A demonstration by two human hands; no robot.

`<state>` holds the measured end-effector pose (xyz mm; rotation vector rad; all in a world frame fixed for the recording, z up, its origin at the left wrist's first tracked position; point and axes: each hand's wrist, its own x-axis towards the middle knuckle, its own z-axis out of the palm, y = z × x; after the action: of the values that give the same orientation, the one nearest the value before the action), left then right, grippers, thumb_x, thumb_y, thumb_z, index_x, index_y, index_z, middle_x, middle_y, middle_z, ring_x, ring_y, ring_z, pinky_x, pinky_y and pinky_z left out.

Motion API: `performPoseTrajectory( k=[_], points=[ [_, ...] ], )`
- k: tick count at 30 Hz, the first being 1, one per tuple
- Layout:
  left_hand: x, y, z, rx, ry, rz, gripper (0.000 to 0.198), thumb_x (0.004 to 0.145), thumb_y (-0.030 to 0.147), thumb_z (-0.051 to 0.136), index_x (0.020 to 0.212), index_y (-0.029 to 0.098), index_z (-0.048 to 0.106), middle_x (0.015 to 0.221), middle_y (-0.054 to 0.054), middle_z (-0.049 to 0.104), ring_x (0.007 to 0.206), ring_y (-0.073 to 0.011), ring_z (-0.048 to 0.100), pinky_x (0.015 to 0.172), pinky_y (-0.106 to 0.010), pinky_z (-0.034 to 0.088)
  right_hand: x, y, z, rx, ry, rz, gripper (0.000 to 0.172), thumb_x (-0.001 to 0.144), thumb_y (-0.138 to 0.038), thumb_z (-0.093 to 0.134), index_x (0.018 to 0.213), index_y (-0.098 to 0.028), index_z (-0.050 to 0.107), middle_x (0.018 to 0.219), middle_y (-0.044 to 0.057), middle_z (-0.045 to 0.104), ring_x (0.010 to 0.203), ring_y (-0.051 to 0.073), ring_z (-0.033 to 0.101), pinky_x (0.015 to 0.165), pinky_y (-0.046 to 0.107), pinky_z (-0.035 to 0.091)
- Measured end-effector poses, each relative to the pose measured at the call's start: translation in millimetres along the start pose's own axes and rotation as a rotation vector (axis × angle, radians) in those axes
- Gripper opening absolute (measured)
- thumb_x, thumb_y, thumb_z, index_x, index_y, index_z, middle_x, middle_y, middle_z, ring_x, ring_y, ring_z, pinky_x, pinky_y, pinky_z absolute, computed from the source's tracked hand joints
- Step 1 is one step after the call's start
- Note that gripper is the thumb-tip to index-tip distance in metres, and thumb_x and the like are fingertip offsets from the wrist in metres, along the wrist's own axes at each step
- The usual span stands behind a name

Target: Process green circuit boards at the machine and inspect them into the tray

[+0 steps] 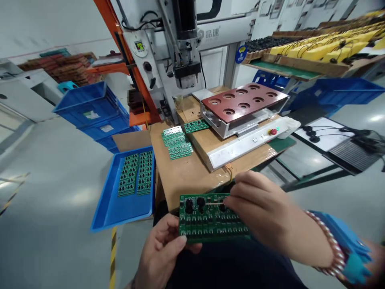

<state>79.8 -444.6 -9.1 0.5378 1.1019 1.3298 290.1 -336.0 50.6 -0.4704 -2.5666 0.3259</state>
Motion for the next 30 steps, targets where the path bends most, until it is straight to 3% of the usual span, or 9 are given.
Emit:
performPoseTrajectory(
  k=[8,24,30],
  points=[
    [-1.3,1.8,5.2,-0.02,0.028,0.019,0.008,0.066,0.019,0.074,0.071,0.018,0.068,0.062,0.001,0.068,0.058,-0.0164,0.064,0.056,-0.03,0.055,-6.2,-6.1,6.4,0.019,0.051,0.007,0.021,0.082,-0.003,0.044,0.096,-0.008,0.059,0.081,0.01,0.055,0.085,0.021,0.042,0.074,0.036,0.04],
    [-0.7,0.5,7.8,-0.043,0.073,0.028,0.01,0.063,0.017,0.076,0.069,0.018,0.068,0.063,0.001,0.067,0.058,-0.0161,0.062,0.053,-0.03,0.056,-6.1,-1.8,15.1,0.012,0.122,0.041,0.021,0.082,-0.003,0.044,0.096,-0.008,0.06,0.08,0.008,0.055,0.085,0.02,0.044,0.076,0.036,0.042],
    [1.2,-1.8,-0.1,0.004,-0.02,0.041,0.006,0.069,0.02,0.071,0.075,0.019,0.069,0.069,0.0,0.069,0.062,-0.0172,0.064,0.058,-0.03,0.055,-9.7,-3.4,15.7,0.024,0.107,0.072,0.018,0.082,-0.004,0.048,0.094,-0.01,0.06,0.083,0.008,0.056,0.087,0.02,0.045,0.075,0.035,0.042]
  ],
)
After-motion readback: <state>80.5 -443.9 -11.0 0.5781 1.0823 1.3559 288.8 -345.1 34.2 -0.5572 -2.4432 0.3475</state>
